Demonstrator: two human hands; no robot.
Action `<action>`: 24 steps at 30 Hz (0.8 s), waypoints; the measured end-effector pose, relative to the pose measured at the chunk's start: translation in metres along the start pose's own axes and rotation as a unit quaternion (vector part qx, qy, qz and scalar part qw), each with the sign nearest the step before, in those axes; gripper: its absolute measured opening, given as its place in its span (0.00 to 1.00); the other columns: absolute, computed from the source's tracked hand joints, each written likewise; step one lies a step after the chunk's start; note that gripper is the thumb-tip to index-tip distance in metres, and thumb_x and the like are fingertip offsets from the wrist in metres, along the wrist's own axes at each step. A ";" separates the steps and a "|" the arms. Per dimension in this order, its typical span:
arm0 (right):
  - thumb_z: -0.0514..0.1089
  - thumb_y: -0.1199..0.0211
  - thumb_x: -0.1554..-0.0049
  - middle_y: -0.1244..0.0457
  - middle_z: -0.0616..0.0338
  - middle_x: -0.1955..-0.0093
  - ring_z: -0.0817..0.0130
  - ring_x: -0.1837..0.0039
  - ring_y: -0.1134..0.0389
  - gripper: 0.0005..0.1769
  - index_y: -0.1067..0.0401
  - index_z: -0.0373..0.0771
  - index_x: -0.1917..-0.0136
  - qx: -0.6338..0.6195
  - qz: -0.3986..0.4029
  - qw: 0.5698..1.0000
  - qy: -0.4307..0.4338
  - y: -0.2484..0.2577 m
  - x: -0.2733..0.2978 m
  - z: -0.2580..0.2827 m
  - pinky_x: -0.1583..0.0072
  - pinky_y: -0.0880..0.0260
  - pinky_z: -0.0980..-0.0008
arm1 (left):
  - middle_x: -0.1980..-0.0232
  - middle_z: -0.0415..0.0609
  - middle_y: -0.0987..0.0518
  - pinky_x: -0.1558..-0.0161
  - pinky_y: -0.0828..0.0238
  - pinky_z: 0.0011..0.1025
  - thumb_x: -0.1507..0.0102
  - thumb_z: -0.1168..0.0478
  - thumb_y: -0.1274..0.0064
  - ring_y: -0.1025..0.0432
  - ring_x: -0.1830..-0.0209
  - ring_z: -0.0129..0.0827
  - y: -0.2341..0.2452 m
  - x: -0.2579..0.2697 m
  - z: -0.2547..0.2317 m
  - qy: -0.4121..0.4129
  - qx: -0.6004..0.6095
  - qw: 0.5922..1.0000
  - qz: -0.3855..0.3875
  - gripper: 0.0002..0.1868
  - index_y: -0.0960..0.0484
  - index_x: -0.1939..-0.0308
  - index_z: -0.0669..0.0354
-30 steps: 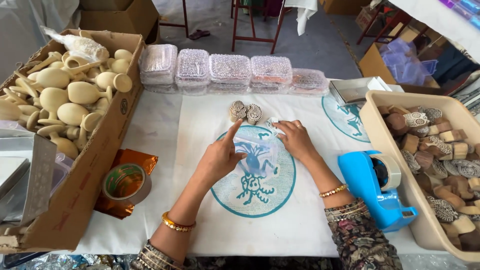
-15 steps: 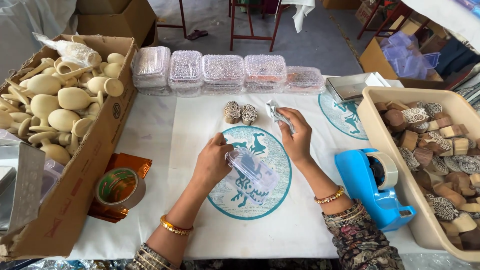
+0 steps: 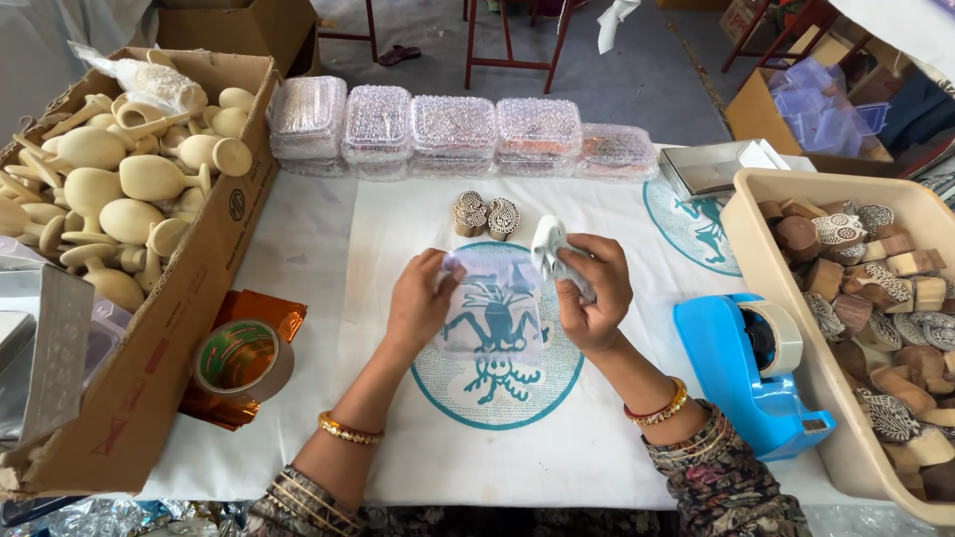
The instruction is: The person wipes wooden stamps with a cloth, places them into a plastic container, and wraps a small object in orange foil.
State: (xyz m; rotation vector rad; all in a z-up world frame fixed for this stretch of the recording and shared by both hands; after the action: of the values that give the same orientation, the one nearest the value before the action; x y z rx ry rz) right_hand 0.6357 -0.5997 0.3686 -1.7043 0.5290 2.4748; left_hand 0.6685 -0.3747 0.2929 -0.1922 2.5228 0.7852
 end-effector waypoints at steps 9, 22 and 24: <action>0.32 0.38 0.54 0.34 0.58 0.49 0.59 0.45 0.32 0.17 0.21 0.41 0.50 0.113 0.258 0.959 0.040 -0.071 0.029 -0.001 0.43 0.28 0.60 | 0.64 0.42 0.20 0.58 0.25 0.25 0.27 0.55 0.54 0.26 0.65 0.22 -0.034 0.008 0.077 0.141 0.386 0.908 -0.085 0.15 0.20 0.56 0.63; 0.27 0.39 0.51 0.29 0.56 0.51 0.60 0.45 0.30 0.15 0.19 0.36 0.52 0.106 0.433 0.894 -0.051 -0.143 0.071 -0.015 0.45 0.27 0.63 | 0.67 0.38 0.26 0.62 0.29 0.23 0.26 0.53 0.57 0.33 0.68 0.20 -0.044 0.016 0.078 0.233 0.409 0.877 -0.097 0.16 0.22 0.59 0.60; 0.27 0.38 0.53 0.28 0.59 0.52 0.60 0.45 0.31 0.15 0.19 0.38 0.55 0.098 0.460 0.881 -0.049 -0.140 0.056 -0.005 0.45 0.30 0.62 | 0.68 0.39 0.26 0.64 0.29 0.24 0.26 0.53 0.57 0.32 0.70 0.21 -0.043 0.017 0.079 0.243 0.410 0.873 -0.101 0.16 0.22 0.60 0.60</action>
State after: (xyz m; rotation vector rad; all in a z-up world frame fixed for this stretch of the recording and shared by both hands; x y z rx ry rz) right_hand 0.6562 -0.4770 0.2828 -1.4095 1.8642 2.8542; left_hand 0.6977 -0.3652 0.2073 -0.3807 2.9807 -0.5157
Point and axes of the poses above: each hand's wrist, its own x-axis away from the middle knuckle, its own y-axis out of the back of the hand, z = x × y, the point moved 7 cm from there along -x, towards the middle knuckle
